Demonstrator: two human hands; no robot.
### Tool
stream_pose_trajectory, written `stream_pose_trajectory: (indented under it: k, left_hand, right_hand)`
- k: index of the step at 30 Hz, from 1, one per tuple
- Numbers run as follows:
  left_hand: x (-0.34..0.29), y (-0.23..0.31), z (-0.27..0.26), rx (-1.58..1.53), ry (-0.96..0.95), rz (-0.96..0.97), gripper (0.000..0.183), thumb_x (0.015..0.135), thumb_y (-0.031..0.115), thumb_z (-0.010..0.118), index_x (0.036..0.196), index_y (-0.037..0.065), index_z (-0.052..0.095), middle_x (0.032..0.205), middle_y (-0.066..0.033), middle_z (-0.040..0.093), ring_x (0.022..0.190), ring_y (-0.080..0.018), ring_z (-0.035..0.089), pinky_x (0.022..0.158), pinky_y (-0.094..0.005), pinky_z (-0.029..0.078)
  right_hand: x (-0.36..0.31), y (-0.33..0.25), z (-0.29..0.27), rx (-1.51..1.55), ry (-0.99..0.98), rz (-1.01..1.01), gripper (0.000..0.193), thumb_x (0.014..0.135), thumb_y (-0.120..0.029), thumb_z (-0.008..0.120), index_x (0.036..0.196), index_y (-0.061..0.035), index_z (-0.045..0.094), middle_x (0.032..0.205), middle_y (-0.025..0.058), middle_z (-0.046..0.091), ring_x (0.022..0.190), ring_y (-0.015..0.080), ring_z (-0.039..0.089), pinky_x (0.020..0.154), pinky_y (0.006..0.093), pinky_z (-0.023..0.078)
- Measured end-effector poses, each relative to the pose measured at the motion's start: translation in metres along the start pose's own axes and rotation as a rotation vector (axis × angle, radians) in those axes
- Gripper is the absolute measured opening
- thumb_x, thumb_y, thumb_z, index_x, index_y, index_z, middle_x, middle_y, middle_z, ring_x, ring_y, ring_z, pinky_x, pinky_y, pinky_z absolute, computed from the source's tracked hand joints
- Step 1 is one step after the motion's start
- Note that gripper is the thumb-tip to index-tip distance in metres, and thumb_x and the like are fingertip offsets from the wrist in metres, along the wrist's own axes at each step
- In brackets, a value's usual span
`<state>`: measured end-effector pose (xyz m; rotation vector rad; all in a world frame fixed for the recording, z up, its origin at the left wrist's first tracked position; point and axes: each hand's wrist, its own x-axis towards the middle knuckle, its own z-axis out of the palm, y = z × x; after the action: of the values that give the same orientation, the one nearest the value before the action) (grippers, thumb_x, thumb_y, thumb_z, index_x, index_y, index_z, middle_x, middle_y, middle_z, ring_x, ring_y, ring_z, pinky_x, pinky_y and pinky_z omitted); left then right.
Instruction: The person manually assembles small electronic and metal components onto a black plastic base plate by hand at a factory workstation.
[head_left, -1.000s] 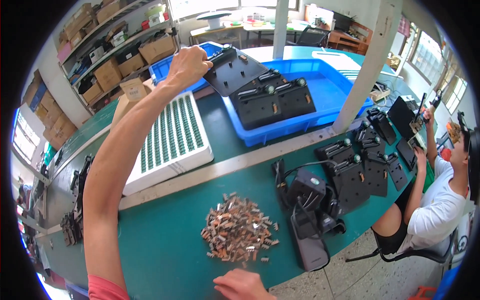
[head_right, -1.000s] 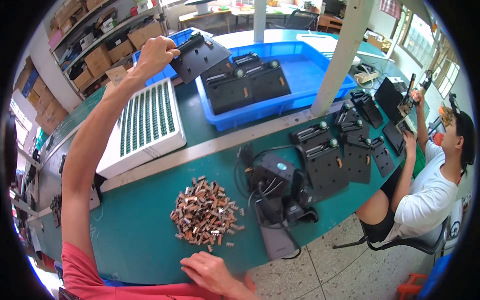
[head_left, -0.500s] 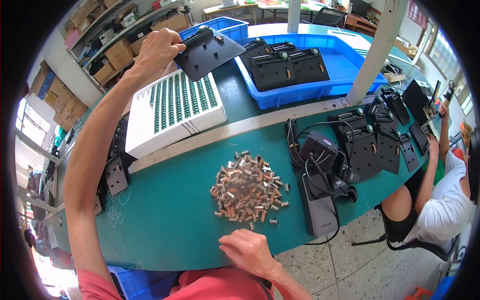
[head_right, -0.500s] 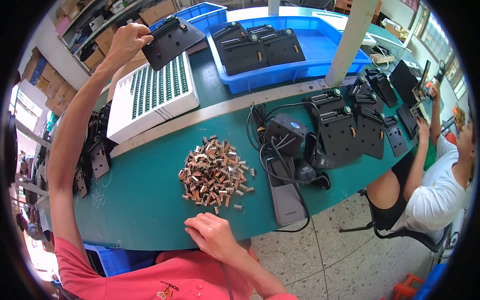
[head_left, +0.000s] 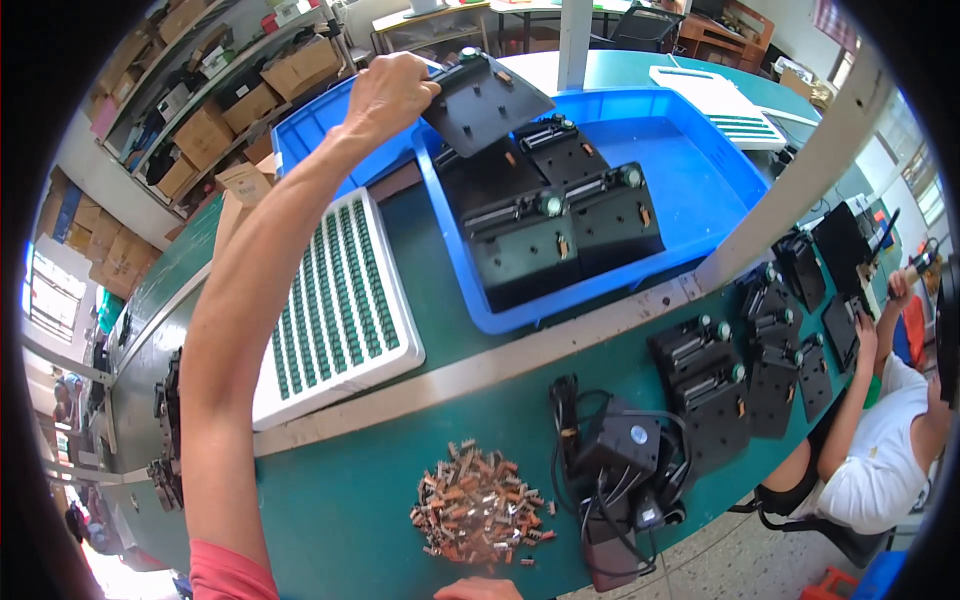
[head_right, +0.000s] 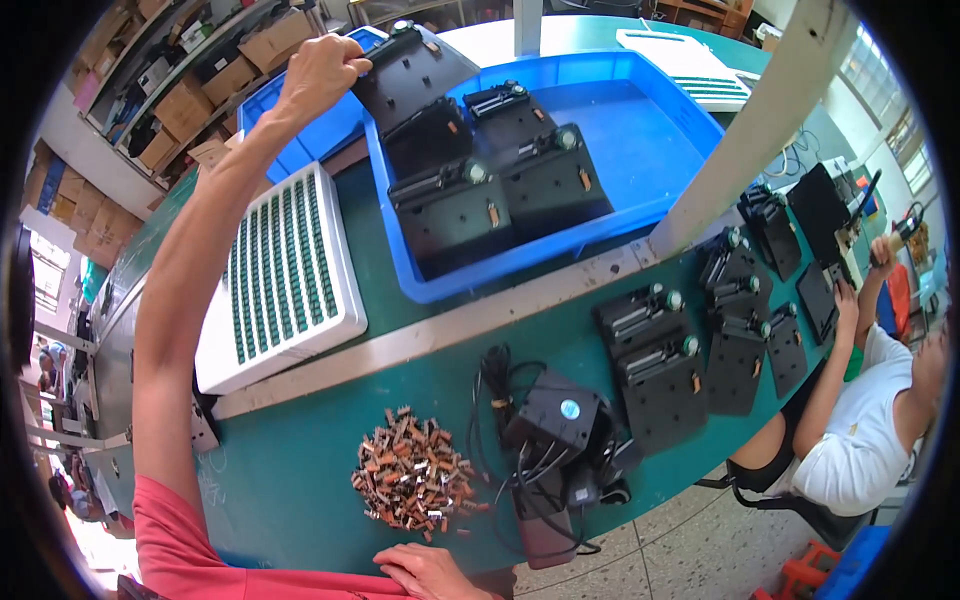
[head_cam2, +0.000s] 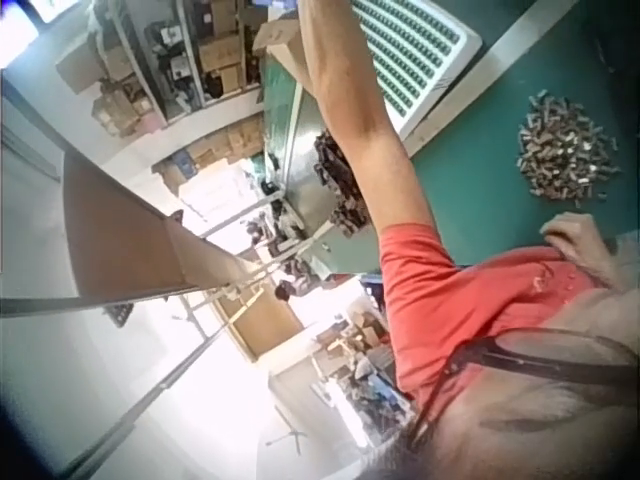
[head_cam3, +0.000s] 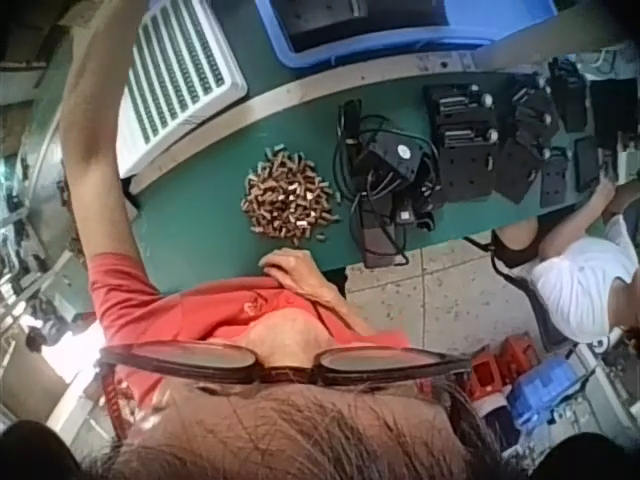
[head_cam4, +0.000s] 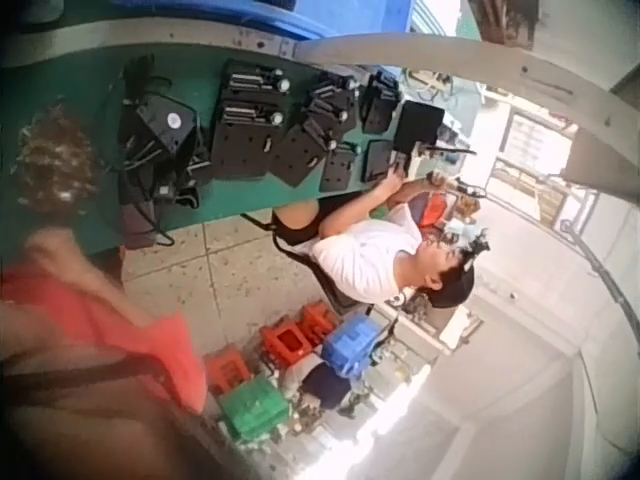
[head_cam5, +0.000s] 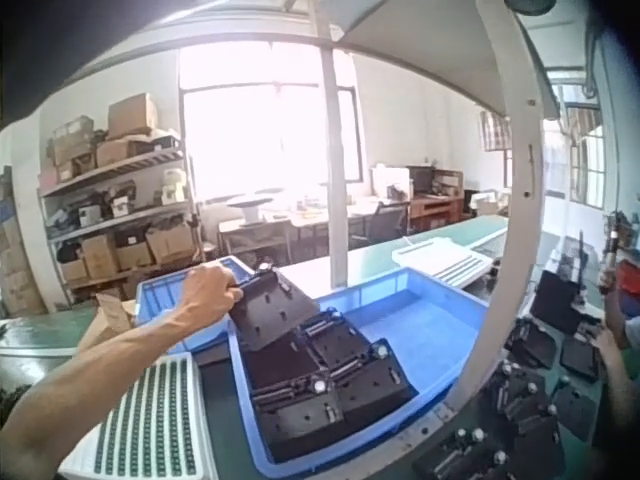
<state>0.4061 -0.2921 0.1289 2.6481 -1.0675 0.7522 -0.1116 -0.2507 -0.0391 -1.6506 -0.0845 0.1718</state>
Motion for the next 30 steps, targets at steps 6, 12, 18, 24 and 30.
stream_pose_trajectory:
  k: [6,12,18,24,30]
  left_hand:
    - [0.038,0.018,0.06,-0.003,-0.038,-0.012,0.021,0.08,0.022,0.067,0.085,0.001,0.07,0.083,-0.0214,0.067,0.082,-0.0378,0.066,0.073,-0.0462,0.051]
    - [0.052,0.052,0.114,-0.007,-0.05,0.102,0.019,0.074,0.01,0.063,0.083,-0.005,0.07,0.089,-0.0254,0.067,0.083,-0.0394,0.068,0.071,-0.0446,0.055]
    - [0.054,0.079,0.152,0.06,-0.192,0.111,0.023,0.074,0.016,0.071,0.082,-0.005,0.07,0.089,-0.0249,0.066,0.083,-0.0392,0.067,0.072,-0.0449,0.055]
    - [0.049,0.089,0.168,0.047,-0.269,0.07,0.023,0.075,0.016,0.071,0.083,-0.005,0.069,0.092,-0.025,0.066,0.085,-0.04,0.067,0.072,-0.0455,0.055]
    - [0.049,0.084,0.177,0.072,-0.227,0.046,0.021,0.076,0.014,0.069,0.085,-0.005,0.069,0.094,-0.0258,0.066,0.087,-0.0413,0.067,0.073,-0.0465,0.056]
  right_hand:
    - [0.015,-0.015,-0.018,0.368,-0.127,0.311,0.017,0.088,-0.011,0.061,0.101,-0.001,0.066,0.088,0.0139,0.069,0.081,0.0232,0.067,0.073,0.0323,0.052]
    - [0.012,-0.007,-0.016,0.54,-0.094,0.462,0.018,0.088,-0.011,0.061,0.103,-0.0011,0.067,0.088,0.0107,0.069,0.08,0.0156,0.064,0.073,0.0301,0.051]
    - [0.015,-0.004,-0.019,0.622,-0.072,0.395,0.017,0.089,-0.012,0.062,0.101,-0.0012,0.067,0.085,0.0102,0.069,0.081,0.0146,0.064,0.072,0.0304,0.05]
    - [0.015,-0.002,-0.02,0.668,-0.067,0.381,0.016,0.089,-0.013,0.062,0.1,-0.0013,0.066,0.086,0.0116,0.069,0.083,0.017,0.066,0.073,0.0306,0.05]
    - [0.017,-0.002,-0.021,0.616,-0.061,0.319,0.016,0.089,-0.013,0.062,0.1,-0.0017,0.067,0.087,0.0127,0.069,0.083,0.0178,0.067,0.073,0.0311,0.051]
